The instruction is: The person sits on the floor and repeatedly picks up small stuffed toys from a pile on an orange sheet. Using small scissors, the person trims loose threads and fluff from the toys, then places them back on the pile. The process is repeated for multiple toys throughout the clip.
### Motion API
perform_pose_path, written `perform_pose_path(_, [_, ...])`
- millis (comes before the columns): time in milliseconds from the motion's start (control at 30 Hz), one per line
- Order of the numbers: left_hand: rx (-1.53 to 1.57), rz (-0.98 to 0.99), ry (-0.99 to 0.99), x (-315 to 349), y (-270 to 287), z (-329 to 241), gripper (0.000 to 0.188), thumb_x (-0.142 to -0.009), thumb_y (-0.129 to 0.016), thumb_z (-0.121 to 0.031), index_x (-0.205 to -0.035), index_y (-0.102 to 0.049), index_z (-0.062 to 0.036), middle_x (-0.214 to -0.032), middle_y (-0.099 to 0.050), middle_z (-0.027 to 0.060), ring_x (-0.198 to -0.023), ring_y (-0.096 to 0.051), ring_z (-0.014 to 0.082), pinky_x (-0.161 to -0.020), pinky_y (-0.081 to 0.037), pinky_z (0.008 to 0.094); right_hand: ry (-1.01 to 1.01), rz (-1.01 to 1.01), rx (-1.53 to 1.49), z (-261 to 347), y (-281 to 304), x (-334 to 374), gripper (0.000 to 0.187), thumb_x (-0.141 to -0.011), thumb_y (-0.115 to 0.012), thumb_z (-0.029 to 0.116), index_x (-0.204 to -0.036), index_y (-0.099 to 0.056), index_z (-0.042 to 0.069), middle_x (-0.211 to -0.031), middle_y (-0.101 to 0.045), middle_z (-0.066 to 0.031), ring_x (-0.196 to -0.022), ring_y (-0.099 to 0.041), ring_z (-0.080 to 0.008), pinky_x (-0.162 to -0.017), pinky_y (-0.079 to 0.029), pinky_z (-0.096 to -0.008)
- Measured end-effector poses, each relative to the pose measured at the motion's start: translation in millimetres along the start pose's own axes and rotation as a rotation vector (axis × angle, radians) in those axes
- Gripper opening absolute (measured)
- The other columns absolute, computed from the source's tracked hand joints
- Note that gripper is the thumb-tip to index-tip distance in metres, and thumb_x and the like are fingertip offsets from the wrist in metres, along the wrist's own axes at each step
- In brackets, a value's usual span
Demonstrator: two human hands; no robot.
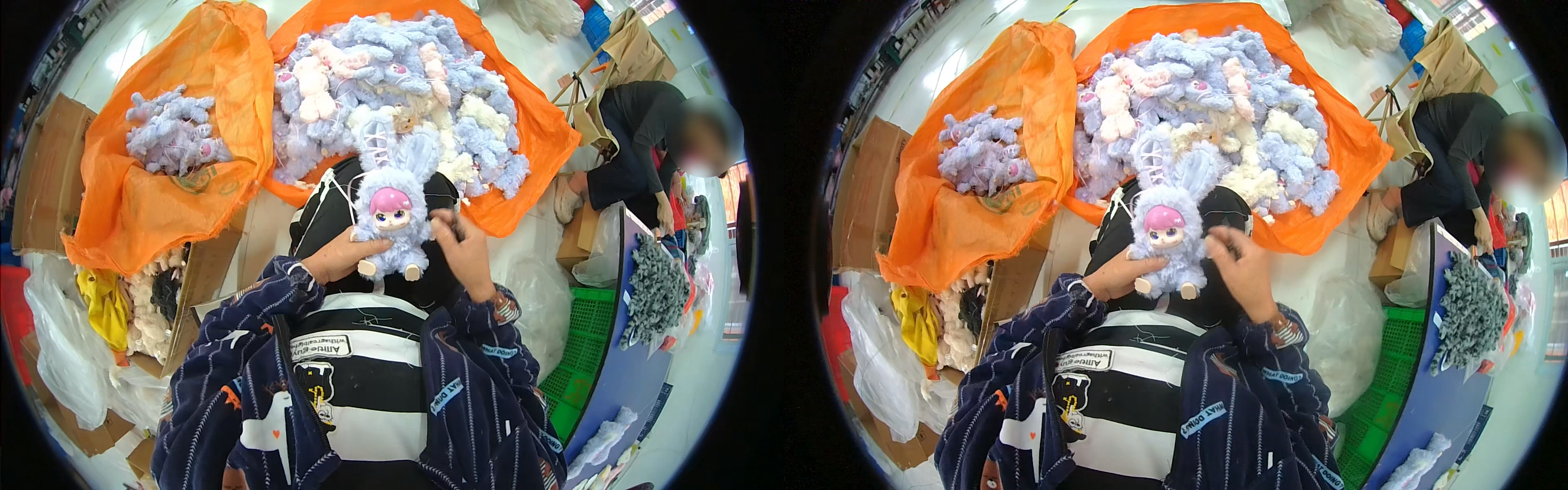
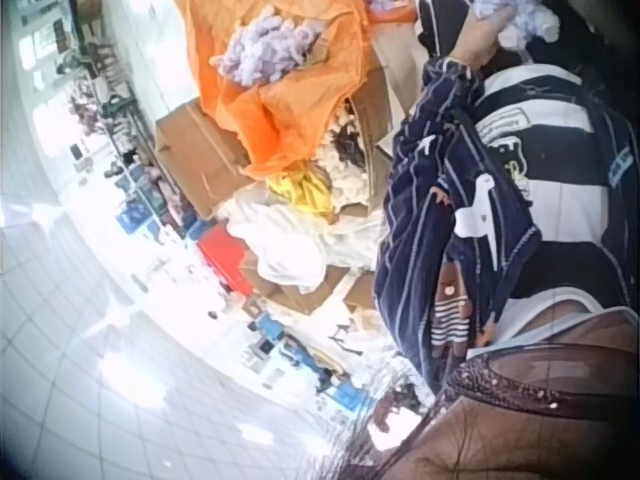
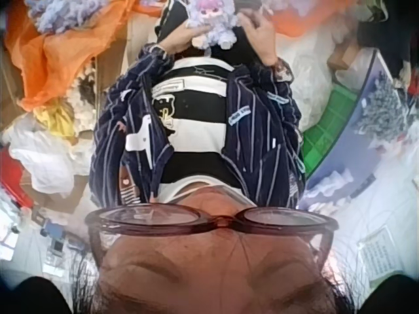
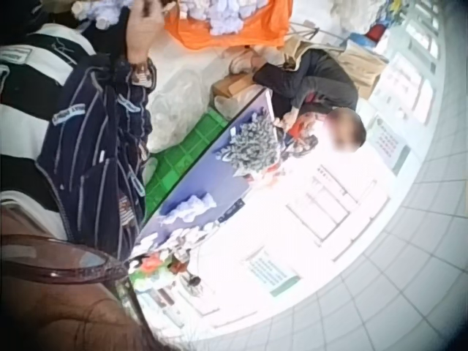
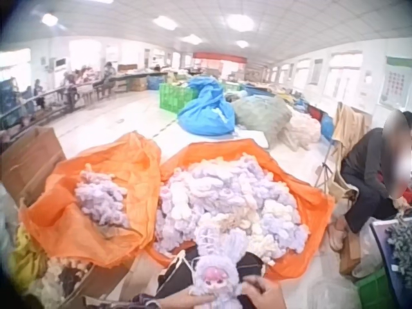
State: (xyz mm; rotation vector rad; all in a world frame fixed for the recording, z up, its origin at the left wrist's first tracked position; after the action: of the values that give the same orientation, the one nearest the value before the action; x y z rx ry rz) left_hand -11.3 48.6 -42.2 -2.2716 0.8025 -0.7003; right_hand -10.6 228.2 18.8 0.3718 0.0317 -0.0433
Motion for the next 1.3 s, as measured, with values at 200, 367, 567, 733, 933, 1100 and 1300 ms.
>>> perform_pose_path(200, [-0.169,-0.067,-0.068,-2.6,3.8,0.1,0.039,-0.084,-0.063,-0.01,-0.119,-0.05,-0.0008,-0.109,-0.059,0.007,-0.098,-0.057,0.0154,-0.085,-0.046,0.0285,0.146,0.054,0.2,18.0,-15.4,18.1,0.018,-0.084,-0.06,0.01,-0.097,-0.06,-0.003,-0.076,-0.06,-0.0136,-0.068,-0.061,-0.0186,-0.061,-0.047,-0.0274])
perform_pose_path(367, [-0.302,-0.204,-0.234,-2.7,5.9,-6.4,0.033,-0.081,-0.067,-0.013,-0.111,-0.057,-0.0019,-0.102,-0.062,0.0044,-0.09,-0.058,0.0109,-0.079,-0.046,0.0263,-0.041,-0.039,-0.108,-1.7,-33.8,19.7,0.018,-0.086,-0.056,0.011,-0.097,-0.06,-0.003,-0.072,-0.062,-0.0077,-0.057,-0.057,-0.0134,-0.055,-0.045,-0.0249])
perform_pose_path(567, [-0.114,-0.2,-0.24,-7.1,9.7,-7.9,0.032,-0.082,-0.066,-0.013,-0.11,-0.057,0.0003,-0.101,-0.063,0.0057,-0.089,-0.059,0.0115,-0.079,-0.046,0.026,-0.129,0.079,-0.299,-14.0,-24.2,16.0,0.027,-0.086,-0.056,0.014,-0.11,-0.057,0.002,-0.071,-0.06,-0.0034,-0.055,-0.052,-0.0073,-0.048,-0.041,-0.0231])
perform_pose_path(733, [-0.055,-0.201,-0.223,-5.3,8.7,-13.7,0.032,-0.083,-0.065,-0.013,-0.111,-0.057,-0.0001,-0.102,-0.063,0.007,-0.091,-0.059,0.0127,-0.079,-0.047,0.0266,0.473,0.31,0.708,35.0,-30.4,33.3,0.043,-0.068,-0.07,0.01,-0.109,-0.058,0.011,-0.076,-0.053,-0.0059,-0.065,-0.058,-0.0245,-0.053,-0.046,-0.032])
perform_pose_path(933, [-0.086,-0.216,-0.283,-8.2,16.2,-4.7,0.033,-0.083,-0.065,-0.011,-0.112,-0.055,-0.0013,-0.103,-0.062,0.0059,-0.093,-0.06,0.0143,-0.081,-0.047,0.0283,0.493,0.081,0.595,23.1,-34.6,34.1,0.032,-0.066,-0.072,0.011,-0.094,-0.058,0.006,-0.072,-0.057,-0.0067,-0.064,-0.06,-0.0237,-0.054,-0.047,-0.0323])
perform_pose_path(1100, [-0.3,-0.247,-0.43,-12.6,17.4,-1.3,0.049,-0.079,-0.069,-0.009,-0.122,-0.046,-0.0027,-0.114,-0.057,0.0062,-0.103,-0.054,0.0136,-0.09,-0.043,0.0288,0.209,-0.084,0.424,-4.9,-30.7,24.2,0.016,-0.072,-0.069,0.013,-0.076,-0.057,0.003,-0.065,-0.058,-0.0128,-0.056,-0.058,-0.0283,-0.052,-0.045,-0.0333])
perform_pose_path(1300, [-0.345,-0.292,-0.493,5.5,19.8,-24.9,0.049,-0.078,-0.071,-0.011,-0.12,-0.048,-0.0018,-0.111,-0.058,0.0053,-0.102,-0.054,0.0128,-0.089,-0.044,0.0283,-0.017,-0.025,0.098,-9.1,-30.9,18.2,0.015,-0.082,-0.063,0.011,-0.078,-0.058,-0.002,-0.061,-0.058,-0.0077,-0.053,-0.052,-0.0094,-0.051,-0.041,-0.0244])
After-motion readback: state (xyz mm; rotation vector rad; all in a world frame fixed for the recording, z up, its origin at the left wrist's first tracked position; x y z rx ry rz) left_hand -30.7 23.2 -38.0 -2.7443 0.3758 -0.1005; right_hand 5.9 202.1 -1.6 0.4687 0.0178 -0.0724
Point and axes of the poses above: each hand's wrist, its own x-axis away from the middle knuckle, its own y-axis out of the back of the hand, z = x × y, the point moved 5 cm from there along -x, towards the middle knuckle
